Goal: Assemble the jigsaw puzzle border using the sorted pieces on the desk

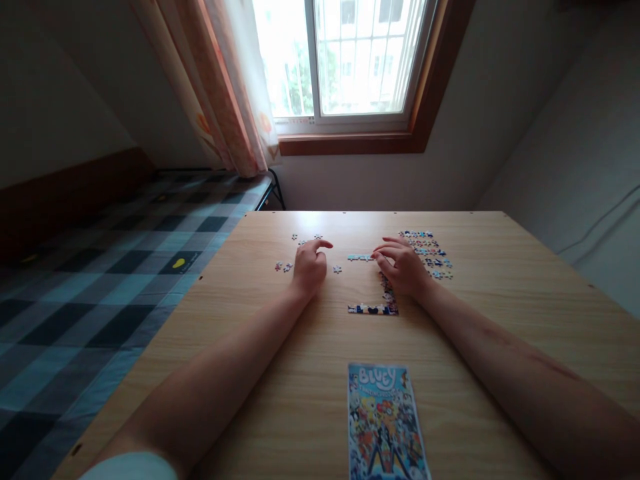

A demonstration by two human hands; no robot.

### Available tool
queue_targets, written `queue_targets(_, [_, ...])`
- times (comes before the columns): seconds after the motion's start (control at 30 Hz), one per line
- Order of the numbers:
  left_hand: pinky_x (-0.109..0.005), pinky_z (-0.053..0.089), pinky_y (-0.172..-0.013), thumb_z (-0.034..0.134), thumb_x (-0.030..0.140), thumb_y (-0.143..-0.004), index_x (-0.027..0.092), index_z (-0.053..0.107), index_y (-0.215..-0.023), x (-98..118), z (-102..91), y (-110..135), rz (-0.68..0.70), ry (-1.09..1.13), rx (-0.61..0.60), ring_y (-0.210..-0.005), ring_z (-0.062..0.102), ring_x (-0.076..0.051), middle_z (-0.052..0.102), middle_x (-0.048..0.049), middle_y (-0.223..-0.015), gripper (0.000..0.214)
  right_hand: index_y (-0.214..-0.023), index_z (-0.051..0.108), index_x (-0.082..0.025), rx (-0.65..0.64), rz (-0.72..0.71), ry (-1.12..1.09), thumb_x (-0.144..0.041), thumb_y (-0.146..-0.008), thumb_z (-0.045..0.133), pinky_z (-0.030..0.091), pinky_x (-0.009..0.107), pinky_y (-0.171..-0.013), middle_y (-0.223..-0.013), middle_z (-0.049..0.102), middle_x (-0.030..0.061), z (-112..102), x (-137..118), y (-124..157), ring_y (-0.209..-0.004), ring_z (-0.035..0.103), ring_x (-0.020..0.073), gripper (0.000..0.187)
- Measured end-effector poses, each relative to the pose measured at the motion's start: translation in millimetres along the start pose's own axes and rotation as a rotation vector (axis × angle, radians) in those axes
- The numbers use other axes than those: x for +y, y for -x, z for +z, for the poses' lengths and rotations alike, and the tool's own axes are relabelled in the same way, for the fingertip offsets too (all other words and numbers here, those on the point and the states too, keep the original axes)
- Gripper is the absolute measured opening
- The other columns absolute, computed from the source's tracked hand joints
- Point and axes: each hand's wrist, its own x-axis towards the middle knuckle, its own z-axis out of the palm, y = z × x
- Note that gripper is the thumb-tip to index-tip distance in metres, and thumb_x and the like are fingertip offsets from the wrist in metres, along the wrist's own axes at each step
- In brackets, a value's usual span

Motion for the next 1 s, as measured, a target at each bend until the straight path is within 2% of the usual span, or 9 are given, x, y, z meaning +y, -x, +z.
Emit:
queue_targets(0.17, [-0.039,0.047,-0.101,0.039,0.007,-0.074,0.019,0.07,-0.089,-6.7,-0.6,-1.1,-0.067,0.145,0.141,-0.105,0.063,-0.023,0.072,-0.0041,-0.101,0.037,-0.084,0.074,-0.023,0.017,-0.008,-0.005,-0.029,-0.093,0.051,0.035,0.05,-0.111,-0.096,0.075,0.0033,-0.3,-1.4,-0.3,-0.12,0.058,0.0274,0.026])
queue_targets(0.37, [-0.038,0.048,-0.098,0.039,0.009,-0.074,0.019,0.068,-0.086,-5.5,-0.2,1.4,-0.106,0.165,0.2,-0.102,0.063,-0.023,0.07,-0.0043,-0.098,0.034,-0.084,0.074,-0.023,0.014,-0.011,-0.013,-0.029,-0.093,0.051,0.034,0.051,-0.112,-0.096,0.075,0.0039,0.2,-0.9,-0.3,-0.12,0.058,0.0279,0.025])
queue_targets(0.87, [-0.033,0.049,-0.084,0.039,0.009,-0.074,0.02,0.062,-0.079,-8.1,0.3,-1.0,-0.099,0.2,0.184,-0.086,0.064,-0.02,0.069,-0.0032,-0.085,0.025,-0.084,0.074,-0.023,0.015,-0.008,-0.006,-0.028,-0.093,0.051,0.038,0.05,-0.11,-0.096,0.075,0.0034,1.7,-1.4,0.0,-0.12,0.057,0.0286,0.025])
queue_targets(1.0, [-0.034,0.05,-0.086,0.04,0.007,-0.074,0.02,0.062,-0.077,0.1,-2.0,2.9,-0.049,0.113,0.155,-0.087,0.063,-0.02,0.068,-0.0029,-0.083,0.025,-0.085,0.074,-0.023,0.015,-0.013,-0.006,-0.029,-0.093,0.051,0.038,0.05,-0.109,-0.096,0.075,0.004,2.5,-1.5,-0.4,-0.12,0.058,0.0283,0.025])
